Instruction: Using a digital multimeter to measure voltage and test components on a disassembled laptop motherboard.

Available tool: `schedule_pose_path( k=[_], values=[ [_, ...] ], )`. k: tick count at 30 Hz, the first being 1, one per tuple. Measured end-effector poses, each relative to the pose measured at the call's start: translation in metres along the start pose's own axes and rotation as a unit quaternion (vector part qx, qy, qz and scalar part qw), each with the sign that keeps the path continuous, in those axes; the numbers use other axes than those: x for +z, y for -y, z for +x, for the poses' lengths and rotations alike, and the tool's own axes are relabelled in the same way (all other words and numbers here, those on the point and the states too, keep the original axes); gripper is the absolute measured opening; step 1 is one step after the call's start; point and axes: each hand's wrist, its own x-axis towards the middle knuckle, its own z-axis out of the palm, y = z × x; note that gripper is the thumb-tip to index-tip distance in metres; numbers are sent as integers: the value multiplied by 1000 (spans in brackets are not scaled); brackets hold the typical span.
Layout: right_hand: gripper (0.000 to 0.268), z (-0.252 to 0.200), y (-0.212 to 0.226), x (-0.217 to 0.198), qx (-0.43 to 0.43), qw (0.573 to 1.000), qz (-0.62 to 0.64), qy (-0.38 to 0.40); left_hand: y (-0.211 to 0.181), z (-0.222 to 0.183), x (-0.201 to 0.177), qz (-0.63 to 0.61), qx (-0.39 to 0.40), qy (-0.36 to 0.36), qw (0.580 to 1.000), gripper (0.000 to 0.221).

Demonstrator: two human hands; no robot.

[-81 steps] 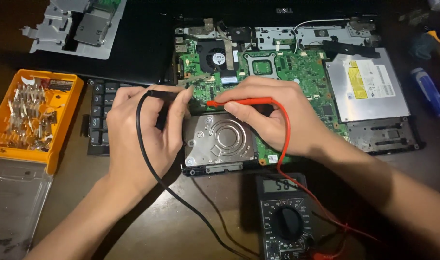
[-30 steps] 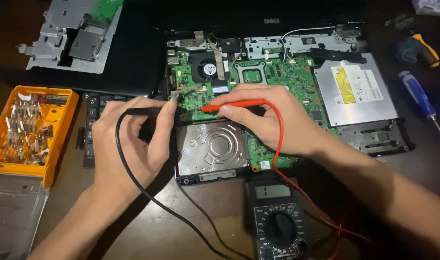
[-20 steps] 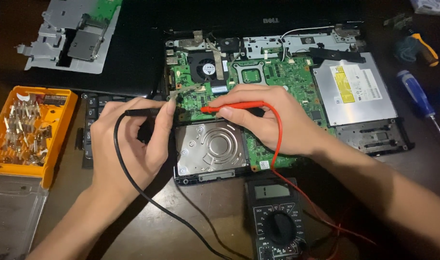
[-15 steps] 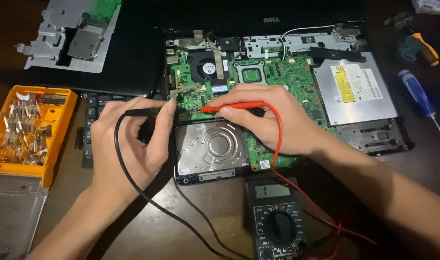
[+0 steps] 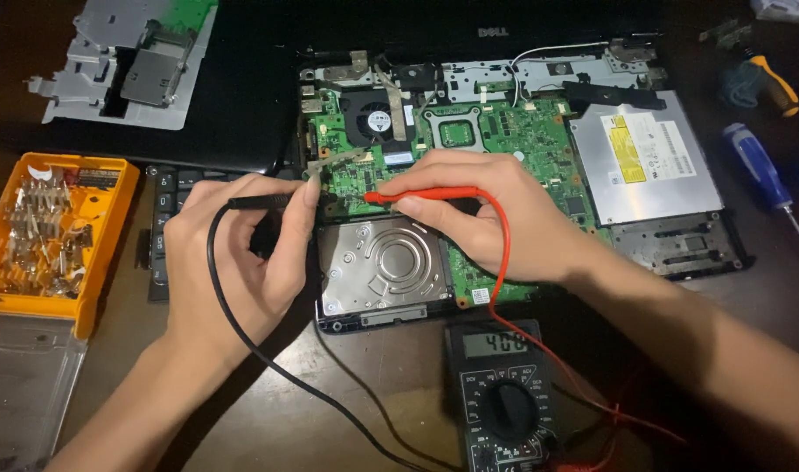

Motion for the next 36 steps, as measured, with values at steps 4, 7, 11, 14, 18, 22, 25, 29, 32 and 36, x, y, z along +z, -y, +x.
schedule_pose_path(
  k=[4, 7, 11, 14, 18, 22, 25, 29, 32, 36],
  values=[
    [24, 1, 2, 1, 18, 1000, 0, -8, 0, 0, 0, 1, -1, -2, 1000, 27],
    [25, 1, 2, 1, 31, 999, 5, -10, 1, 0, 0, -5, 9, 1, 1000, 24],
    [24, 1, 1, 1, 26, 1000, -1, -11, 2, 0, 1, -2, 9, -1, 1000, 23],
    [23, 1, 1, 1, 15, 1000, -10, -13, 1, -1, 1, 2, 10, -4, 1000, 23],
    [23, 2, 4, 1, 16, 1000, -9, -13, -1, 0, 1, 1, 8, -3, 1000, 24],
    [23, 2, 3, 2, 4, 1000, -9, -13, -1, 1, 0, -3, 6, 2, 1000, 24],
    [23, 2, 3, 2, 19, 1000, -8, -18, 0, 0, 1, 5, 13, 0, 1000, 23],
    [25, 3, 0, 0, 21, 1000, 1, -15, -2, -3, 3, -2, 6, -14, 1000, 21],
    [26, -3, -19, -8, 19, 998, 44, -46, -13, 1, -2, -36, 23, -48, 998, 21],
    [28, -7, -24, -44, -91, 985, 72, -129, -12, -1, -5, -107, 0, -135, 985, 33]
  ],
)
